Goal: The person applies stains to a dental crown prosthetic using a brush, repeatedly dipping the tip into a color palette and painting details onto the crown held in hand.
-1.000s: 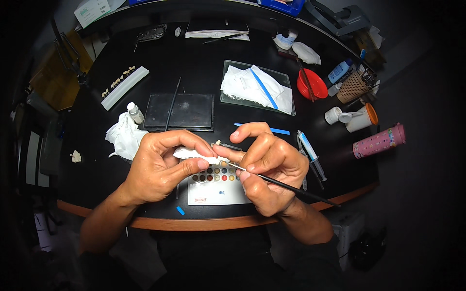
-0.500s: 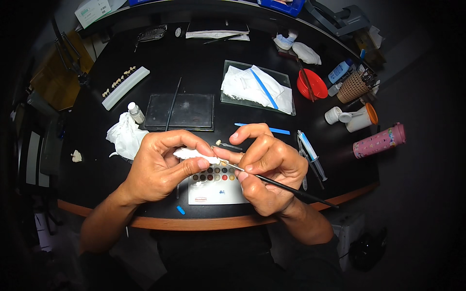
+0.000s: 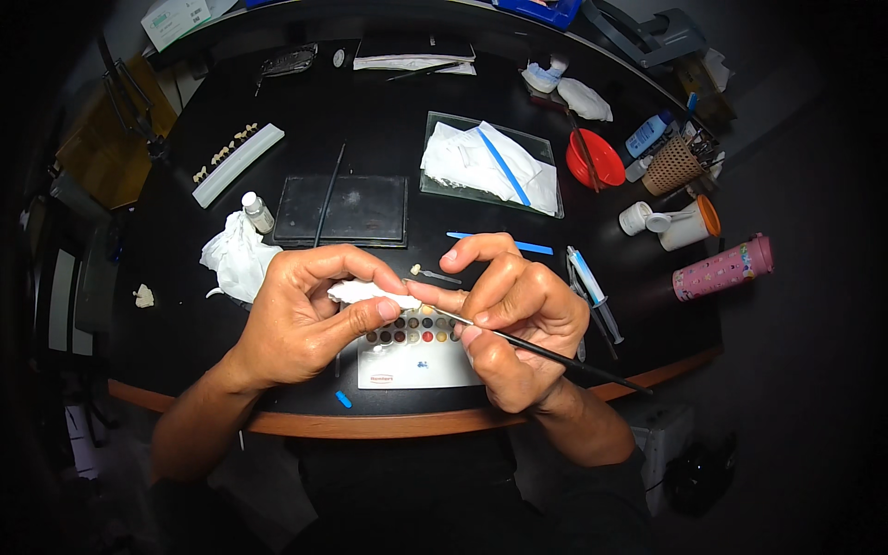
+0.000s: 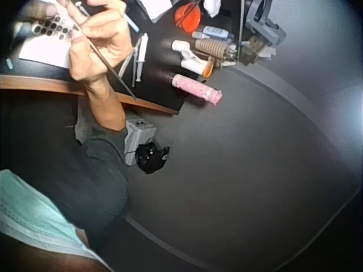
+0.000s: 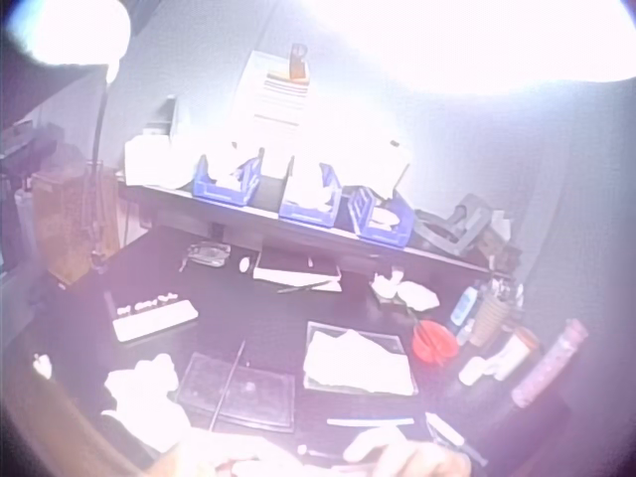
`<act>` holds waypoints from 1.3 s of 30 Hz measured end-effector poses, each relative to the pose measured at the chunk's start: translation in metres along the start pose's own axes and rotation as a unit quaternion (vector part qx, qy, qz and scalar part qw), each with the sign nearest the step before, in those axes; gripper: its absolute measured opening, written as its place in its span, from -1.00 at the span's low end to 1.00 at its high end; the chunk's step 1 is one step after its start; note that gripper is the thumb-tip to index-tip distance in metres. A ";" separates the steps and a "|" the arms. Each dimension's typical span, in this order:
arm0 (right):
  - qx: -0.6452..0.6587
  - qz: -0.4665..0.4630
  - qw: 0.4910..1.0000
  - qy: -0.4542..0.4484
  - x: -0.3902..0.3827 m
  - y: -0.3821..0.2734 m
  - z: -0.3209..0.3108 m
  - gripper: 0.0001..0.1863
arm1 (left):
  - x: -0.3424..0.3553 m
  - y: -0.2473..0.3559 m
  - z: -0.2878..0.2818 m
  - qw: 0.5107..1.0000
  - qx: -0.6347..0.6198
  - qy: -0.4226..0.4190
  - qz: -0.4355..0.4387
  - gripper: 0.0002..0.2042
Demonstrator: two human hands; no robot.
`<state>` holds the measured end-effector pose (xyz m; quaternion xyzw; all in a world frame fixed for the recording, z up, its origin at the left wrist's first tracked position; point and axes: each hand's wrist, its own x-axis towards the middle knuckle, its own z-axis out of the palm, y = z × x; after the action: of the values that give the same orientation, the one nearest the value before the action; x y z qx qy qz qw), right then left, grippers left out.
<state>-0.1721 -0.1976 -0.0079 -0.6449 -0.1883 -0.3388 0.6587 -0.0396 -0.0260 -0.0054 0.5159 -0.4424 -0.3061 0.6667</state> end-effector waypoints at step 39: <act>-0.077 -0.013 0.997 -0.017 -0.001 -0.002 0.001 -0.91 | -0.001 -0.003 -0.001 1.000 0.009 -0.007 -0.004 -0.89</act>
<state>-0.1742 -0.1967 -0.0072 -0.6970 -0.1810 -0.3494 0.5995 -0.0387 -0.0250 -0.0086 0.5215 -0.4479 -0.3083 0.6576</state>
